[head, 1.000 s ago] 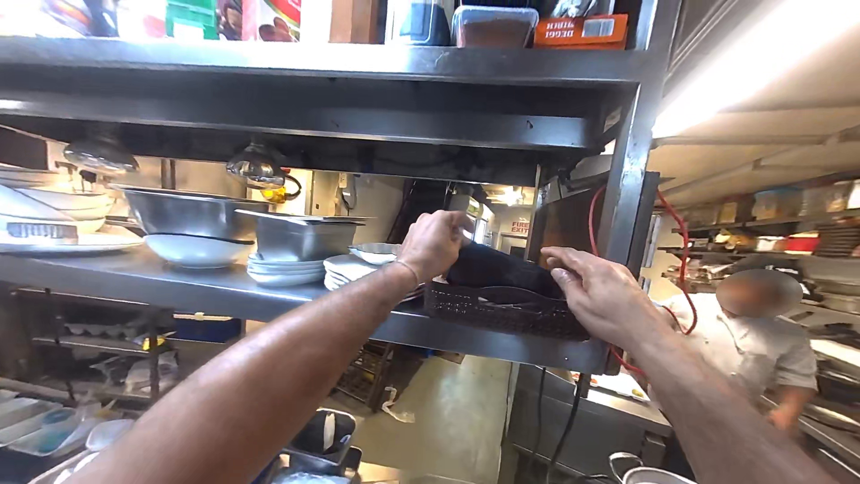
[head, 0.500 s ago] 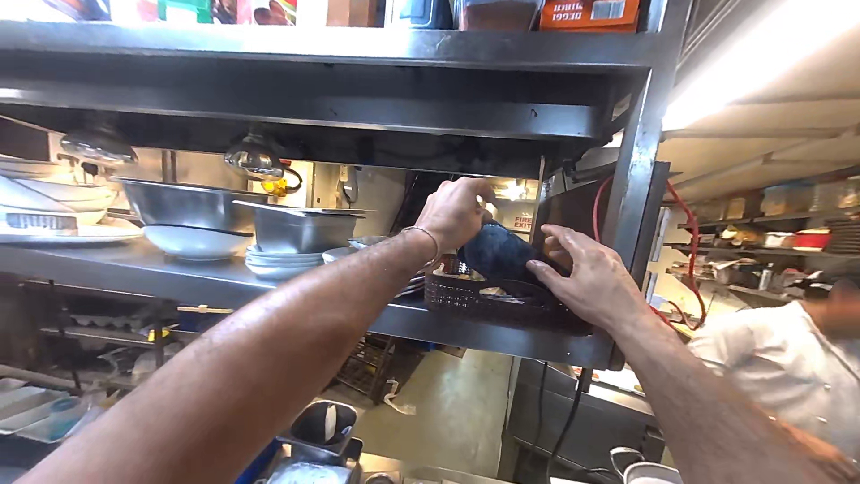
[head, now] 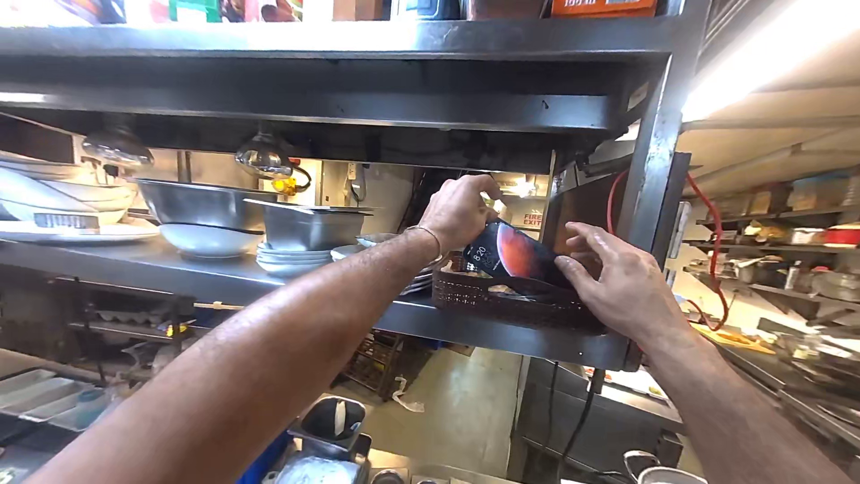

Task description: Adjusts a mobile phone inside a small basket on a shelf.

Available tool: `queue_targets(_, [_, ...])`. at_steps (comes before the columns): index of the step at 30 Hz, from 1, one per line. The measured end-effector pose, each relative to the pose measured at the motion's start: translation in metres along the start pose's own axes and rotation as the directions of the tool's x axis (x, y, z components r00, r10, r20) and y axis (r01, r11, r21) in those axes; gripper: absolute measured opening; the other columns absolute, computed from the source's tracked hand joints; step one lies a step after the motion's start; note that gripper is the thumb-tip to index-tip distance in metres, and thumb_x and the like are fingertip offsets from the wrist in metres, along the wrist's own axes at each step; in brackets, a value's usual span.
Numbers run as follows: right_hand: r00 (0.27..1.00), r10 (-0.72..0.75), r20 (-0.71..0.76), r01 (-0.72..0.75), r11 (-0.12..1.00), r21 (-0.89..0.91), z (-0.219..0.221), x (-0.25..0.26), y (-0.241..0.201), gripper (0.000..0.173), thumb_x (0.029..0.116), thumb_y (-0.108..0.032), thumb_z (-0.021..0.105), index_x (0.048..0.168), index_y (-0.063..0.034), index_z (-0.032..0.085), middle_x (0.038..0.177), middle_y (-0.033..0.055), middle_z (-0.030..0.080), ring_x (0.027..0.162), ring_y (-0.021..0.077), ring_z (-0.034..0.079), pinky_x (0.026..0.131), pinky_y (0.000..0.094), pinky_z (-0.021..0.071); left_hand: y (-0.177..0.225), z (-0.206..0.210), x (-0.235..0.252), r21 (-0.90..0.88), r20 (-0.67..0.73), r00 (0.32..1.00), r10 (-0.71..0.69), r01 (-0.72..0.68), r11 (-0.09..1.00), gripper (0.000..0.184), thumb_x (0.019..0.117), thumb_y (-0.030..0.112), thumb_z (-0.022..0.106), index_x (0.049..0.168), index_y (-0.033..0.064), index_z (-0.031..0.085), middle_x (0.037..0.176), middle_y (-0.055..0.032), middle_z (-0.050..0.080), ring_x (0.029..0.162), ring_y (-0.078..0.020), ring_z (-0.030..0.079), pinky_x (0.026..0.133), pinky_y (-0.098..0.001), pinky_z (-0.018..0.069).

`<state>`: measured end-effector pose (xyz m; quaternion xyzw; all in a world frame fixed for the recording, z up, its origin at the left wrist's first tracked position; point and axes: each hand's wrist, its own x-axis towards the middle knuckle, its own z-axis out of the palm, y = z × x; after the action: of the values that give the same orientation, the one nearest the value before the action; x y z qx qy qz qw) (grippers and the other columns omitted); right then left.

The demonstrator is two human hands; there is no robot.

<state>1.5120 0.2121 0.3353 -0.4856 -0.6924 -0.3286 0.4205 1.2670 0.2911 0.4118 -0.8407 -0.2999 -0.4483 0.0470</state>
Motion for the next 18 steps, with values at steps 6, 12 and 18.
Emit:
queue_targets(6, [1.0, -0.011, -0.02, 0.011, 1.0, -0.017, -0.007, -0.008, 0.003, 0.043, 0.104, -0.028, 0.056, 0.143, -0.0093, 0.057, 0.122, 0.0118, 0.069, 0.107, 0.0269, 0.07, 0.094, 0.0487, 0.0567, 0.003, -0.001, 0.001, 0.004, 0.002, 1.0, -0.001, 0.001, 1.0, 0.027, 0.0962, 0.017, 0.069, 0.123, 0.0149, 0.068, 0.102, -0.0073, 0.075, 0.098, -0.0246, 0.072, 0.089, -0.0531, 0.0568])
queue_targets(12, [0.998, -0.003, -0.057, 0.003, 1.0, -0.009, -0.011, -0.013, 0.003, 0.038, 0.1056, -0.023, 0.051, 0.141, -0.0088, 0.059, 0.121, 0.0124, 0.069, 0.105, 0.0271, 0.07, 0.09, 0.0491, 0.0573, 0.003, 0.0, 0.002, -0.016, 0.01, 1.0, -0.003, 0.004, 1.0, 0.028, 0.0969, 0.016, 0.069, 0.125, 0.0147, 0.067, 0.104, -0.0078, 0.076, 0.099, -0.0249, 0.072, 0.091, -0.0529, 0.0566])
queue_targets(18, [0.994, 0.104, 0.04, -0.101, 0.992, -0.079, -0.017, -0.011, 0.002, 0.03, 0.1054, -0.012, 0.053, 0.133, -0.0112, 0.066, 0.114, 0.0103, 0.074, 0.103, 0.0298, 0.072, 0.089, 0.0563, 0.0562, -0.008, 0.006, 0.006, -0.041, -0.007, 1.0, 0.012, -0.012, 0.999, 0.028, 0.0981, 0.016, 0.068, 0.125, 0.0116, 0.065, 0.106, -0.0099, 0.075, 0.1, -0.0265, 0.073, 0.091, -0.0538, 0.057])
